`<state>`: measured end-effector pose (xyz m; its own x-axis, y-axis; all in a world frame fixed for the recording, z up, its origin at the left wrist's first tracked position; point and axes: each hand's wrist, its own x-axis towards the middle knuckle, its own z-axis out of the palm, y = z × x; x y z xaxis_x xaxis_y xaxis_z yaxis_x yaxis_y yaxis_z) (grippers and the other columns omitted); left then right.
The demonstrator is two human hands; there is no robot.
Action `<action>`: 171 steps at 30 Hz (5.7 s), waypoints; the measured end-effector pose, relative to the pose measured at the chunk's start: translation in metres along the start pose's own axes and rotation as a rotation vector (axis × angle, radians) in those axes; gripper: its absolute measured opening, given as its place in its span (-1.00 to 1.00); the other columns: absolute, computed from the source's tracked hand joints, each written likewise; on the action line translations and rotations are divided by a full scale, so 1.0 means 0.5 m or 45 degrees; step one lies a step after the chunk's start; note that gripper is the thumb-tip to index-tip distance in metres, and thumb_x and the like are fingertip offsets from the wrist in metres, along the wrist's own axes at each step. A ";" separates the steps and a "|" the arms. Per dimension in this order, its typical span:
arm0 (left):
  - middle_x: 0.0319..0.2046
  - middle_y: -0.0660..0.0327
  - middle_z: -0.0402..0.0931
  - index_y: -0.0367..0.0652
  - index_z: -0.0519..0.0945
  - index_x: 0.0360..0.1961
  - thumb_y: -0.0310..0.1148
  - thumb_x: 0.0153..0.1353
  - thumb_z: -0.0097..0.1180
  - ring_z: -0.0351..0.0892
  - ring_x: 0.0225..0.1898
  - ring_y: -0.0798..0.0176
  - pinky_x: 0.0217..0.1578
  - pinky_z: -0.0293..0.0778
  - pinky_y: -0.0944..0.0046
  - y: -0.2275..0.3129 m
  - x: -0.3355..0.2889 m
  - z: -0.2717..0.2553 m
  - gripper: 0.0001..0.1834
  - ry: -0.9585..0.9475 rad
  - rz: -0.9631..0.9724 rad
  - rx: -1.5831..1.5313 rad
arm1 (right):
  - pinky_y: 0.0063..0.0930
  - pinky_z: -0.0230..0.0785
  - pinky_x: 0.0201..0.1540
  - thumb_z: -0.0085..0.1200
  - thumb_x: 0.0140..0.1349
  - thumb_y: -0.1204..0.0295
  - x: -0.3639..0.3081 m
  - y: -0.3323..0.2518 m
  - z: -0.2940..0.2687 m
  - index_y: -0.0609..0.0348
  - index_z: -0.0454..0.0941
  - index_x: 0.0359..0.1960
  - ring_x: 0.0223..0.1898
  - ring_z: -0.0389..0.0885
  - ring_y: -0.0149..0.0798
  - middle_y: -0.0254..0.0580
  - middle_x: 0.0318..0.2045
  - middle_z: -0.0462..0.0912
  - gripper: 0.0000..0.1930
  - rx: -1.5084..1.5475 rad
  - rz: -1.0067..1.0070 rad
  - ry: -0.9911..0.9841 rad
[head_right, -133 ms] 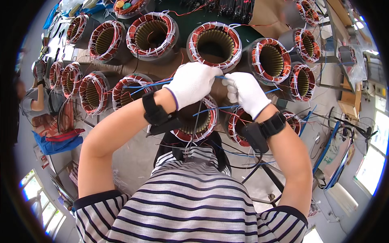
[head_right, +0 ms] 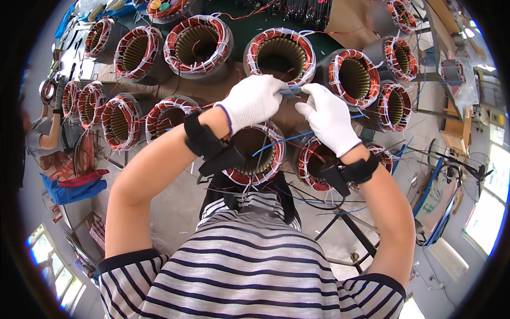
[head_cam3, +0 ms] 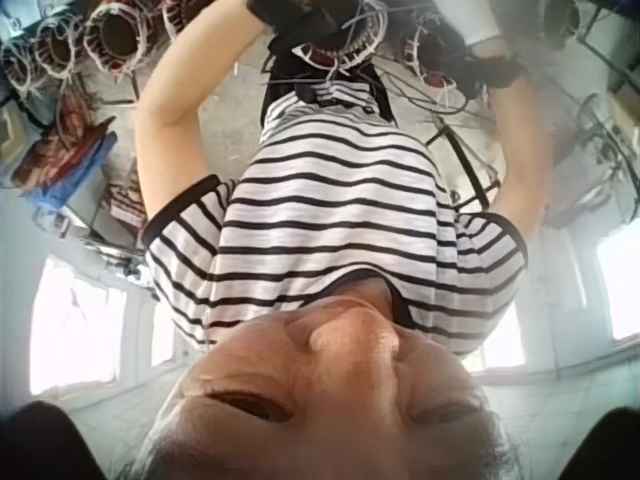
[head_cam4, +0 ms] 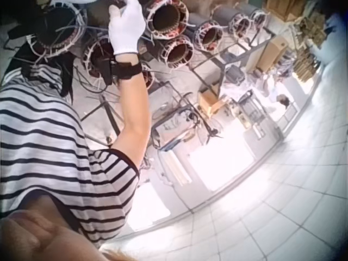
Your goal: The person gathers a bundle of blue wires and uses a hand tool to strip the ends of the wires one by one while working at a fabrication table.
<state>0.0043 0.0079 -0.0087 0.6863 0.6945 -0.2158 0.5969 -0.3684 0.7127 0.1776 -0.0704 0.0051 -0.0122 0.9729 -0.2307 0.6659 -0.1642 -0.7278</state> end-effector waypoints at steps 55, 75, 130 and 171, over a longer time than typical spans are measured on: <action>-0.40 0.01 0.57 -0.05 0.56 -0.14 -0.23 0.27 -0.06 0.58 -0.35 0.00 -0.31 0.46 0.06 0.015 -0.558 0.215 -0.76 -0.071 0.104 -0.128 | -0.55 0.30 -0.47 -0.15 0.33 0.24 -0.616 0.130 0.400 0.18 0.50 -0.30 -0.52 0.48 -0.38 -0.23 -0.46 0.57 -0.73 2.063 1.084 -0.321; -0.35 -0.04 0.57 -0.24 0.58 -0.22 -0.19 0.20 -0.11 0.54 -0.27 -0.03 -0.18 0.40 0.13 -0.104 -0.805 0.191 -0.65 -0.051 -0.161 -0.368 | -0.37 0.48 -0.21 -0.06 0.27 0.39 -0.675 0.267 0.508 0.25 0.54 -0.11 -0.28 0.63 -0.18 -0.13 -0.27 0.65 -0.75 0.272 0.234 -0.442; -0.32 -0.05 0.55 -0.18 0.54 -0.23 -0.28 0.27 -0.16 0.55 -0.26 -0.11 -0.22 0.47 0.03 -0.058 -0.722 0.158 -0.74 0.276 0.021 -0.149 | -0.28 0.42 -0.22 -0.01 0.24 0.43 -0.457 -0.179 0.394 0.31 0.56 -0.21 -0.28 0.58 -0.06 0.00 -0.29 0.62 -0.79 0.260 -0.608 -0.126; -0.44 -0.08 0.56 -0.28 0.59 -0.35 -0.44 0.07 0.05 0.60 -0.34 -0.06 -0.29 0.48 0.16 -0.264 -0.141 -0.194 -0.84 0.372 0.016 -0.495 | -0.50 0.38 -0.30 0.11 0.12 0.55 0.111 -0.266 0.305 0.29 0.59 -0.27 -0.39 0.56 -0.26 -0.12 -0.37 0.57 -0.86 0.053 -0.184 0.650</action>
<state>-0.1630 0.0673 -0.0227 0.5138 0.8565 -0.0491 0.3516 -0.1581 0.9227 -0.0254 -0.0191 -0.0092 0.2699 0.9396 0.2104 0.6542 -0.0186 -0.7561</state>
